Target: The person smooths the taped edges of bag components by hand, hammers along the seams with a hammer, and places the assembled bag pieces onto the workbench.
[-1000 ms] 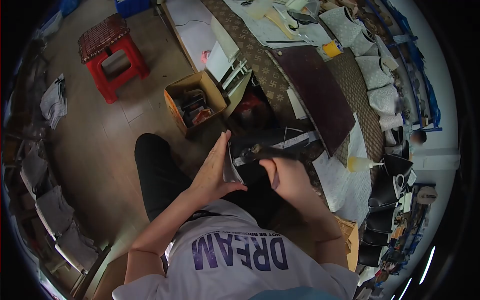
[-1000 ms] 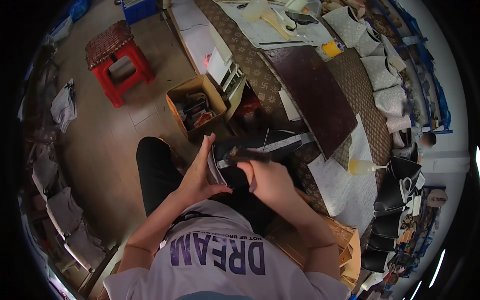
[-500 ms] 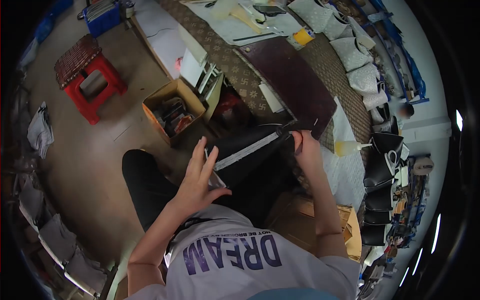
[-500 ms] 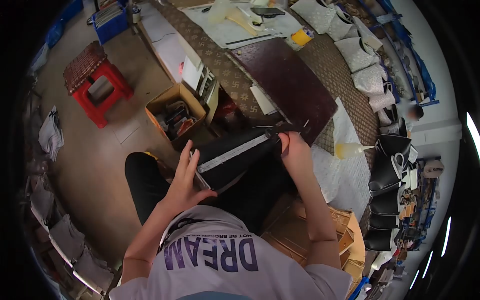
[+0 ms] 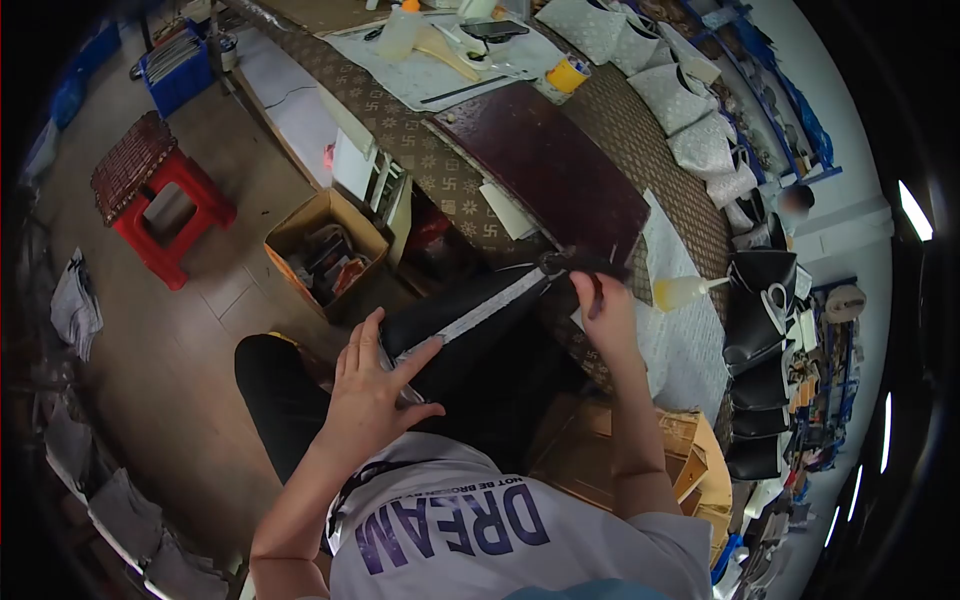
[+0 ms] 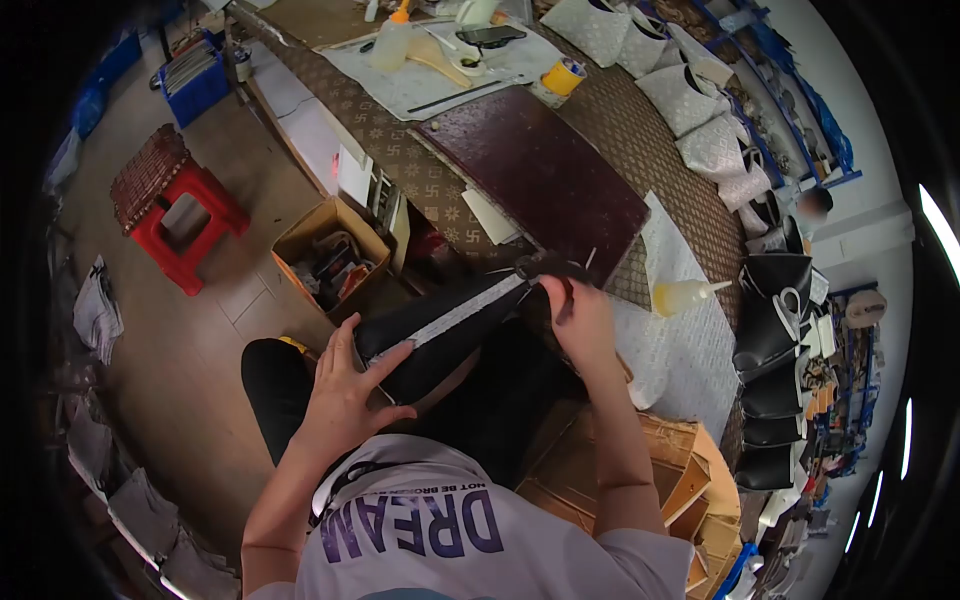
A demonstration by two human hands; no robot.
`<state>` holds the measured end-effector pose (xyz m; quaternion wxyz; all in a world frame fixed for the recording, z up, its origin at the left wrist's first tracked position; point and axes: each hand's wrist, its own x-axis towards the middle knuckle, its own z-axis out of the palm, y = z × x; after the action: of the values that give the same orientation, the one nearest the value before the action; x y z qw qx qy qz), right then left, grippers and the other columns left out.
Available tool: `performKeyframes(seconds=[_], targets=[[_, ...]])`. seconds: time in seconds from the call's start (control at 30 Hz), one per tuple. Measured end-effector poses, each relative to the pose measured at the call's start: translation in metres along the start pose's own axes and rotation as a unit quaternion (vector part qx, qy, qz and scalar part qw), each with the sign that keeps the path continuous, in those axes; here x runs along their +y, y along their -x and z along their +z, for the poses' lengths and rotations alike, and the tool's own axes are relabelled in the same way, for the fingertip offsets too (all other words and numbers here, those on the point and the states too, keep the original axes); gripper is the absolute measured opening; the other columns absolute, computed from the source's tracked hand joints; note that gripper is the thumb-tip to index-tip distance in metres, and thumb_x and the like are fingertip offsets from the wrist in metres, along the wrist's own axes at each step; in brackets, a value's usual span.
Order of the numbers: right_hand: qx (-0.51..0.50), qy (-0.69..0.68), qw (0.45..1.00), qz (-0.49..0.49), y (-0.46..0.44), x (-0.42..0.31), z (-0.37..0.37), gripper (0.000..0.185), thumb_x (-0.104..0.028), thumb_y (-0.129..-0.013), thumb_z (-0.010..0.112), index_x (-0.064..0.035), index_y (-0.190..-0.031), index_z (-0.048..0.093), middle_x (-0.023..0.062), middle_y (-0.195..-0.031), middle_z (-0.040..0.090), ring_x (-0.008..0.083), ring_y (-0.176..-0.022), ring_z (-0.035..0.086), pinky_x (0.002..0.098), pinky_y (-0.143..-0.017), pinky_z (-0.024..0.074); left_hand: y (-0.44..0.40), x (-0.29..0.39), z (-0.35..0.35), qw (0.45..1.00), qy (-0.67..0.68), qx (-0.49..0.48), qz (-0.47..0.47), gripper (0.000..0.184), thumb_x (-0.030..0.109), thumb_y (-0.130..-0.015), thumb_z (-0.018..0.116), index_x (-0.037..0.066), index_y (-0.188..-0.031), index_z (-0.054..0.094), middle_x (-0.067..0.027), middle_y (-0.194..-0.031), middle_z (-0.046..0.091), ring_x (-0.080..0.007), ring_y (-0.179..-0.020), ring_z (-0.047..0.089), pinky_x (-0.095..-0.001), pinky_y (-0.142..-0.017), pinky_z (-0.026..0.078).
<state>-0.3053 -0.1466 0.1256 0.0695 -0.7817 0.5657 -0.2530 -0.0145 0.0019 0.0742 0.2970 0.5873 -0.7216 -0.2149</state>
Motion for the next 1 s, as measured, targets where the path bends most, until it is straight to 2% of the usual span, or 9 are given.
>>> performKeyframes(seconds=[0.07, 0.17, 0.27, 0.43, 0.47, 0.57, 0.7, 0.9, 1.0], targets=[[0.046, -0.179, 0.982, 0.031, 0.026, -0.008, 0.014, 0.020, -0.012, -0.095, 0.064, -0.0019, -0.112, 0.062, 0.0169, -0.095, 0.067, 0.0310, -0.086, 0.067, 0.0362, -0.075, 0.0519, 0.001, 0.000, 0.001, 1.000, 0.005, 0.003, -0.009, 0.078, 0.038, -0.064, 0.088, 0.033, -0.136, 0.057, -0.0283, -0.149, 0.027, -0.0472, -0.134, 0.036, -0.0514, -0.107, 0.037], [-0.090, -0.055, 0.982, -0.156, 0.039, -0.039, 0.021, 0.020, -0.012, -0.093, 0.066, -0.0017, -0.110, 0.062, 0.0183, -0.095, 0.066, 0.0365, -0.081, 0.065, 0.0369, -0.069, 0.0519, -0.002, 0.000, 0.001, 1.000, 0.016, -0.004, -0.006, 0.080, 0.037, -0.064, 0.088, 0.031, -0.136, 0.055, -0.0291, -0.149, 0.028, -0.0484, -0.133, 0.036, -0.0521, -0.108, 0.037], [-0.164, 0.001, 0.985, -0.052, 0.032, -0.051, 0.005, 0.015, -0.010, -0.093, 0.066, -0.0016, -0.105, 0.066, 0.0178, -0.096, 0.067, 0.0342, -0.079, 0.066, 0.0348, -0.066, 0.0521, 0.000, -0.008, 0.008, 0.999, 0.048, 0.020, 0.009, 0.093, 0.035, -0.061, 0.090, 0.023, -0.142, 0.046, -0.0297, -0.149, 0.027, -0.0501, -0.134, 0.036, -0.0527, -0.108, 0.037], [-0.054, -0.234, 0.968, -0.068, 0.058, -0.086, 0.025, 0.024, -0.002, -0.092, 0.064, 0.0020, -0.115, 0.061, 0.0148, -0.091, 0.066, 0.0243, -0.077, 0.066, 0.0277, -0.070, 0.0521, 0.007, -0.018, 0.027, 0.986, 0.137, 0.097, 0.006, 0.119, 0.030, -0.056, 0.094, 0.005, -0.151, 0.026, -0.0292, -0.153, 0.025, -0.0494, -0.137, 0.034, -0.0514, -0.110, 0.036], [-0.114, -0.189, 0.960, -0.172, 0.052, -0.091, 0.030, 0.022, -0.004, -0.092, 0.064, 0.0016, -0.114, 0.061, 0.0148, -0.089, 0.065, 0.0253, -0.075, 0.066, 0.0274, -0.069, 0.0521, 0.008, -0.019, 0.028, 0.985, 0.141, 0.101, 0.004, 0.121, 0.030, -0.056, 0.094, 0.004, -0.151, 0.024, -0.0288, -0.154, 0.024, -0.0485, -0.138, 0.034, -0.0509, -0.111, 0.036], [-0.256, -0.108, 0.956, -0.095, 0.038, -0.111, 0.020, 0.024, -0.001, -0.091, 0.065, 0.0019, -0.114, 0.061, 0.0140, -0.088, 0.066, 0.0235, -0.072, 0.067, 0.0266, -0.068, 0.0530, 0.009, -0.020, 0.030, 0.984, 0.145, 0.107, 0.001, 0.127, 0.031, -0.055, 0.094, 0.001, -0.153, 0.018, -0.0275, -0.156, 0.024, -0.0462, -0.140, 0.033, -0.0499, -0.112, 0.035], [-0.087, -0.284, 0.949, -0.108, 0.057, -0.123, 0.023, 0.025, -0.002, -0.091, 0.063, 0.0023, -0.116, 0.061, 0.0115, -0.088, 0.070, 0.0196, -0.071, 0.069, 0.0277, -0.069, 0.0547, 0.012, -0.022, 0.032, 0.981, 0.157, 0.111, -0.008, 0.132, 0.031, -0.055, 0.094, -0.001, -0.154, 0.013, -0.0265, -0.157, 0.023, -0.0448, -0.141, 0.032, -0.0490, -0.112, 0.034], [-0.242, -0.187, 0.947, -0.100, 0.052, -0.115, 0.031, 0.027, -0.016, -0.093, 0.067, -0.0050, -0.117, 0.063, 0.0097, -0.078, 0.066, 0.0229, -0.057, 0.064, 0.0327, -0.055, 0.0503, 0.012, -0.025, 0.031, 0.976, 0.193, 0.102, 0.013, 0.138, 0.035, -0.057, 0.094, -0.001, -0.156, 0.005, -0.0257, -0.157, 0.023, -0.0409, -0.143, 0.031, -0.0470, -0.113, 0.032], [-0.147, -0.070, 0.979, -0.124, 0.042, -0.086, 0.020, 0.026, -0.023, -0.094, 0.066, -0.0050, -0.111, 0.065, 0.0160, -0.079, 0.066, 0.0318, -0.058, 0.063, 0.0369, -0.055, 0.0512, 0.012, -0.046, 0.052, 0.800, 0.562, 0.199, -0.067, 0.097, 0.052, -0.092, 0.065, 0.013, -0.159, 0.007, -0.0153, -0.154, 0.035, -0.0246, -0.138, 0.039, -0.0387, -0.112, 0.031]])
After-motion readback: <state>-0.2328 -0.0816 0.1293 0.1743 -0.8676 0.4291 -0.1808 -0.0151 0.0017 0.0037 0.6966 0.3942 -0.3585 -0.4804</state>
